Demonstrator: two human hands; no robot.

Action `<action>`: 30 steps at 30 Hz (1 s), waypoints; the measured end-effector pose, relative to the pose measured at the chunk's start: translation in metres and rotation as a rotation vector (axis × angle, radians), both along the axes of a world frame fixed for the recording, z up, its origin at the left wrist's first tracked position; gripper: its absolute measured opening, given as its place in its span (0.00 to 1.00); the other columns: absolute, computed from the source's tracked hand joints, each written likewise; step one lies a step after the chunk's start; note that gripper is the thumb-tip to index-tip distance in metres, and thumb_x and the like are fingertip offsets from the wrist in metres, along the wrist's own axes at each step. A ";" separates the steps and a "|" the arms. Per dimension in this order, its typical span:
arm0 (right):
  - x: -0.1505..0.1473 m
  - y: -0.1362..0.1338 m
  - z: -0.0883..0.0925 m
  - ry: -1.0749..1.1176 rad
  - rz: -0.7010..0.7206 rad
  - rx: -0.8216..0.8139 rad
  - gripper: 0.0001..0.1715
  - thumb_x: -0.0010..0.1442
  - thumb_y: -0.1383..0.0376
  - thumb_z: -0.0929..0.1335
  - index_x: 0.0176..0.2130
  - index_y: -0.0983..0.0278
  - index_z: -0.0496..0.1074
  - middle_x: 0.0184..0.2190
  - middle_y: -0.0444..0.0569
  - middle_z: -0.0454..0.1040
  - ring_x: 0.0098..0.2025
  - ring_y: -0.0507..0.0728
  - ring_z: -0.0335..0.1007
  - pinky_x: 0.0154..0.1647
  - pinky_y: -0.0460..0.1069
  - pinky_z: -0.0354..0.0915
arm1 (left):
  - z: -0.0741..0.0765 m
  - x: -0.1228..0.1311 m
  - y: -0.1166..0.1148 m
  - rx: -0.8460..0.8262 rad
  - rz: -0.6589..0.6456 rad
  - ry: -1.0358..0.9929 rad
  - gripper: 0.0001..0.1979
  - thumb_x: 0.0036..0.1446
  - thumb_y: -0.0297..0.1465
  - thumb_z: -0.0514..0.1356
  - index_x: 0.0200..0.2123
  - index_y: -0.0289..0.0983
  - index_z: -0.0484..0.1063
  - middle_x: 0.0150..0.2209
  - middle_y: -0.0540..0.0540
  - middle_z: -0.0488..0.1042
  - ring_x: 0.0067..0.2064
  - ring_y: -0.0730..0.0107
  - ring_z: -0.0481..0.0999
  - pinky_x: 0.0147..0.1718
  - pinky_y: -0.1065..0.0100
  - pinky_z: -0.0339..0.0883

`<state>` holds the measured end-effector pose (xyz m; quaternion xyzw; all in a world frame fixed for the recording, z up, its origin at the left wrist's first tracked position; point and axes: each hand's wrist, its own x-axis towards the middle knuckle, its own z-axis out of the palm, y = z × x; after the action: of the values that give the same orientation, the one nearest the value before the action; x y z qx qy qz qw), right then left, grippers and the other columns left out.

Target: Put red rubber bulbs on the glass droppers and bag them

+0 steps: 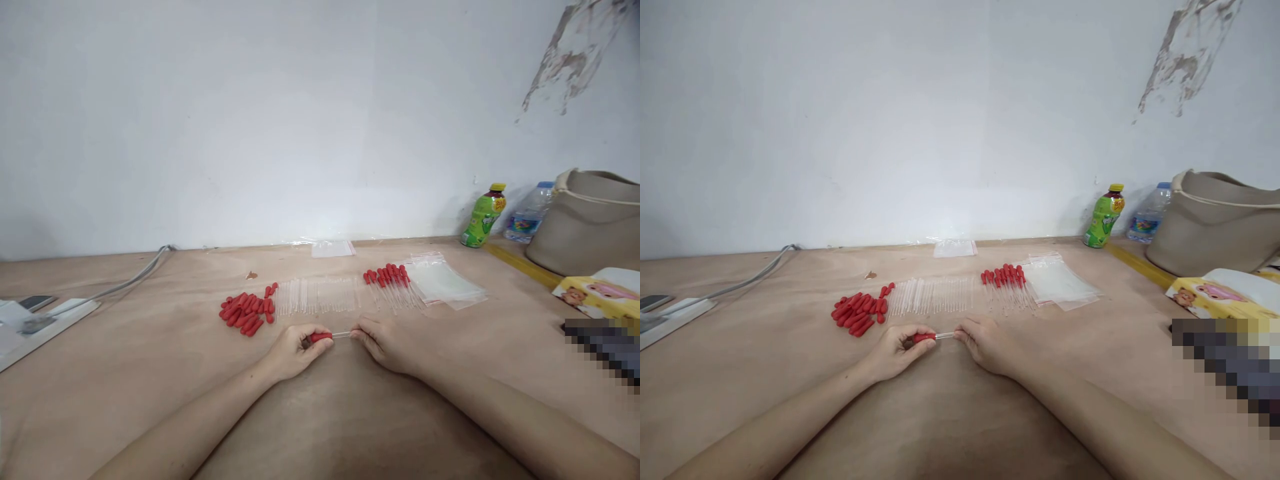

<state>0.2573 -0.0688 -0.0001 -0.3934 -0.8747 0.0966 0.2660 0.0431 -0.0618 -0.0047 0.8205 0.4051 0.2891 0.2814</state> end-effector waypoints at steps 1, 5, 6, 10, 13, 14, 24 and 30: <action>0.002 0.000 0.000 -0.001 0.033 -0.012 0.12 0.60 0.65 0.57 0.34 0.64 0.67 0.30 0.47 0.70 0.32 0.51 0.65 0.33 0.45 0.60 | -0.001 -0.001 0.000 0.003 -0.009 0.010 0.13 0.55 0.36 0.53 0.35 0.35 0.72 0.28 0.49 0.73 0.27 0.74 0.69 0.25 0.75 0.62; 0.004 -0.001 -0.005 -0.037 0.052 0.014 0.12 0.60 0.64 0.57 0.35 0.64 0.68 0.30 0.47 0.71 0.32 0.51 0.65 0.32 0.45 0.60 | -0.003 -0.001 0.000 0.016 -0.036 0.056 0.12 0.54 0.36 0.54 0.35 0.36 0.73 0.28 0.49 0.74 0.28 0.74 0.69 0.27 0.75 0.62; 0.003 -0.002 -0.005 -0.041 0.037 0.029 0.13 0.60 0.65 0.57 0.34 0.64 0.68 0.30 0.47 0.71 0.31 0.51 0.65 0.32 0.45 0.59 | -0.004 -0.001 -0.001 0.020 -0.042 0.064 0.12 0.54 0.36 0.54 0.35 0.37 0.73 0.28 0.49 0.74 0.28 0.74 0.70 0.27 0.75 0.62; -0.003 -0.007 -0.003 -0.036 -0.004 0.056 0.13 0.59 0.65 0.57 0.31 0.64 0.68 0.27 0.47 0.71 0.29 0.50 0.65 0.30 0.44 0.58 | -0.003 -0.001 -0.002 0.032 -0.057 0.081 0.12 0.54 0.36 0.54 0.35 0.36 0.73 0.29 0.49 0.74 0.29 0.73 0.70 0.28 0.75 0.62; -0.006 -0.010 -0.001 -0.077 -0.043 0.056 0.13 0.59 0.65 0.58 0.31 0.64 0.70 0.26 0.46 0.72 0.27 0.50 0.65 0.28 0.44 0.57 | -0.002 0.000 -0.003 0.053 -0.065 0.087 0.11 0.55 0.35 0.54 0.34 0.36 0.73 0.29 0.48 0.74 0.29 0.73 0.70 0.28 0.75 0.62; -0.007 -0.010 -0.002 -0.089 -0.050 0.052 0.14 0.59 0.65 0.58 0.31 0.64 0.70 0.26 0.46 0.72 0.27 0.50 0.65 0.27 0.44 0.56 | -0.001 0.000 -0.003 0.059 -0.070 0.090 0.11 0.55 0.35 0.54 0.34 0.36 0.73 0.28 0.48 0.73 0.29 0.73 0.70 0.28 0.75 0.62; -0.013 -0.005 -0.010 -0.032 -0.026 -0.075 0.17 0.60 0.64 0.56 0.27 0.64 0.68 0.23 0.46 0.71 0.24 0.49 0.63 0.25 0.44 0.55 | -0.003 0.001 -0.002 0.076 -0.085 0.073 0.11 0.56 0.34 0.52 0.34 0.36 0.73 0.29 0.48 0.74 0.30 0.72 0.70 0.30 0.74 0.63; -0.011 -0.002 -0.004 -0.074 0.020 -0.057 0.16 0.61 0.64 0.56 0.30 0.65 0.68 0.27 0.47 0.71 0.28 0.51 0.64 0.29 0.44 0.56 | -0.004 -0.001 0.002 -0.003 -0.049 0.002 0.12 0.55 0.36 0.54 0.38 0.37 0.73 0.31 0.48 0.75 0.32 0.71 0.71 0.32 0.72 0.65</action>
<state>0.2465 -0.0707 -0.0039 -0.3954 -0.8847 0.1097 0.2211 0.0425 -0.0600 -0.0090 0.8300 0.3857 0.2806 0.2890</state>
